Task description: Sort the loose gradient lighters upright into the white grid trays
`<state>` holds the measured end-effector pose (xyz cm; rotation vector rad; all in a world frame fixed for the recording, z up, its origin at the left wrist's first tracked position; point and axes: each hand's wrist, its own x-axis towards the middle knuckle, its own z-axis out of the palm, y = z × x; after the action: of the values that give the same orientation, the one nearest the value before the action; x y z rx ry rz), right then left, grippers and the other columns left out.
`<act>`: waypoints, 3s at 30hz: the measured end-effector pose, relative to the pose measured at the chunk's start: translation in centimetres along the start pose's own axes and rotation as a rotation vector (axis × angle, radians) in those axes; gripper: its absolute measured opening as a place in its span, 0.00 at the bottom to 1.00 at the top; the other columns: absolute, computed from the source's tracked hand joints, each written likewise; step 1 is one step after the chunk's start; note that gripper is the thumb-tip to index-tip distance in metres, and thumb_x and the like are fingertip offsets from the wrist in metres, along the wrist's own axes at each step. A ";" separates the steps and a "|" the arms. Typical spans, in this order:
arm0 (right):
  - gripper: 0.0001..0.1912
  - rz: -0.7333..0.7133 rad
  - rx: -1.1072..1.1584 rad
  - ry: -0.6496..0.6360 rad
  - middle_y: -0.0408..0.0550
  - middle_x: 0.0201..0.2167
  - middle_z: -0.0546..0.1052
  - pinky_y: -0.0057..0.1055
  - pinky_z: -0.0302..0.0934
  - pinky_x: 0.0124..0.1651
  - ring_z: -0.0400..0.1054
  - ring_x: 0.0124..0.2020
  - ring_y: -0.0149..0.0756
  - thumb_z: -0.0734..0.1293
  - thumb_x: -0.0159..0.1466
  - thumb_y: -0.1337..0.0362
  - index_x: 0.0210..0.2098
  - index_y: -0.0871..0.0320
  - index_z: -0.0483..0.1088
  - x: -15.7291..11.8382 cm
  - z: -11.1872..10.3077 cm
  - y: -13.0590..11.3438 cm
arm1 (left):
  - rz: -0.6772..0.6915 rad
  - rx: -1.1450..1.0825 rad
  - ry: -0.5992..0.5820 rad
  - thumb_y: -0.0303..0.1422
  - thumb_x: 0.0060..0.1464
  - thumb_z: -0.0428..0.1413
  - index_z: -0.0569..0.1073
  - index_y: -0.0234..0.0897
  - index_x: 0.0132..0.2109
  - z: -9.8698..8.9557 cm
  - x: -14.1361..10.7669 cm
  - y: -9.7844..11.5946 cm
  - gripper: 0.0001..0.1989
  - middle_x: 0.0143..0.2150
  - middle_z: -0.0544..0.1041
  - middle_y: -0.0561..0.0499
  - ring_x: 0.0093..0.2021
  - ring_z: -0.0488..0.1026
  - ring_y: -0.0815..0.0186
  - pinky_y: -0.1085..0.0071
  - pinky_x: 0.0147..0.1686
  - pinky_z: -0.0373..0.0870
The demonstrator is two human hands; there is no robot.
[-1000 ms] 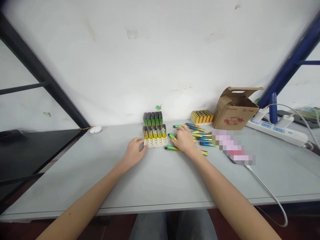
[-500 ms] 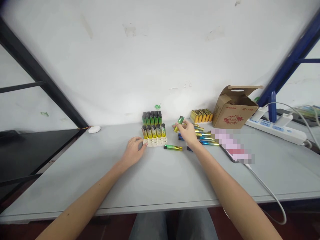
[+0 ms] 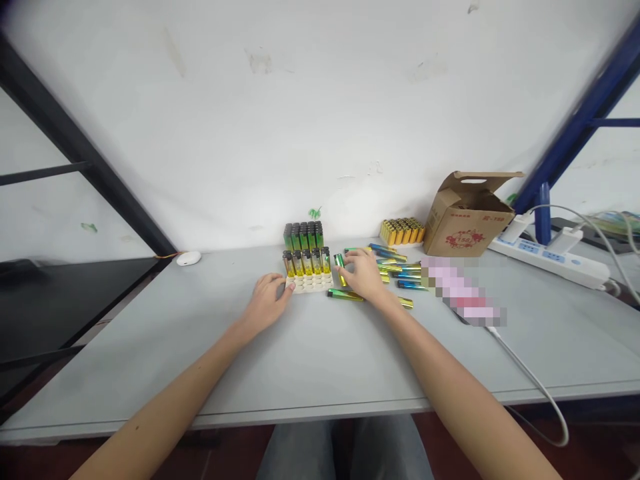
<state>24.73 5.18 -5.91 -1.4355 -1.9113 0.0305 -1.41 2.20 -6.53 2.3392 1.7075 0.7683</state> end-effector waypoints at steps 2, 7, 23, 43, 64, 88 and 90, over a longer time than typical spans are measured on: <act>0.14 -0.022 -0.062 0.002 0.54 0.44 0.76 0.47 0.54 0.58 0.63 0.54 0.48 0.65 0.60 0.56 0.32 0.58 0.77 -0.2 0.4 0.3 | 0.003 0.001 -0.004 0.42 0.61 0.43 0.75 0.34 0.41 0.0 0.0 0.0 0.20 0.50 0.70 0.39 0.56 0.63 0.55 0.57 0.56 0.58; 0.14 0.005 -0.175 0.000 0.55 0.47 0.75 0.48 0.52 0.59 0.57 0.59 0.51 0.63 0.62 0.59 0.29 0.58 0.79 -0.6 0.7 0.4 | 0.001 -0.012 -0.003 0.43 0.61 0.43 0.74 0.35 0.40 0.0 0.0 0.0 0.20 0.50 0.70 0.41 0.55 0.63 0.55 0.58 0.56 0.58; 0.12 0.265 0.006 0.230 0.52 0.38 0.79 0.45 0.60 0.50 0.71 0.45 0.50 0.62 0.61 0.56 0.31 0.53 0.76 1.1 -6.6 4.3 | 0.012 0.017 -0.013 0.40 0.62 0.43 0.73 0.34 0.41 0.0 -0.1 0.0 0.17 0.49 0.71 0.41 0.54 0.63 0.56 0.58 0.55 0.58; 0.14 0.037 0.000 -0.298 0.52 0.48 0.75 0.45 0.57 0.55 0.62 0.56 0.53 0.66 0.56 0.52 0.30 0.56 0.77 0.4 -6.4 2.8 | 0.010 0.024 -0.023 0.39 0.60 0.44 0.73 0.34 0.41 -0.1 -0.1 0.2 0.17 0.50 0.70 0.40 0.55 0.63 0.55 0.58 0.55 0.59; 0.14 0.598 1.492 -0.312 0.47 0.37 0.76 0.28 0.62 0.30 0.71 0.34 0.34 0.70 0.58 0.56 0.42 0.52 0.70 -0.2 -4.3 -4.7 | 0.008 0.011 -0.019 0.40 0.60 0.45 0.72 0.35 0.43 -0.2 -0.3 0.2 0.16 0.51 0.69 0.41 0.56 0.61 0.54 0.58 0.56 0.58; 0.12 0.230 1.258 -0.377 0.46 0.32 0.75 0.36 0.62 0.46 0.69 0.39 0.37 0.69 0.58 0.56 0.38 0.54 0.71 -1.0 -3.6 -5.7 | 0.125 -0.482 -0.020 0.39 0.57 0.50 0.71 0.38 0.48 -2.3 -1.2 3.8 0.15 0.40 0.76 0.47 0.39 0.72 0.63 0.67 0.39 0.68; 0.12 0.168 1.205 -0.376 0.46 0.33 0.77 0.38 0.62 0.48 0.70 0.40 0.38 0.70 0.57 0.56 0.38 0.54 0.71 -1.4 -3.1 -6.3 | 0.180 -0.588 -0.086 0.39 0.56 0.52 0.72 0.38 0.48 -2.4 -1.4 4.4 0.15 0.43 0.77 0.46 0.41 0.73 0.63 0.67 0.42 0.68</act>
<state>21.45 0.42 -1.66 -0.7303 -1.4941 1.3554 0.85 -1.01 -3.17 2.0786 1.0512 1.0152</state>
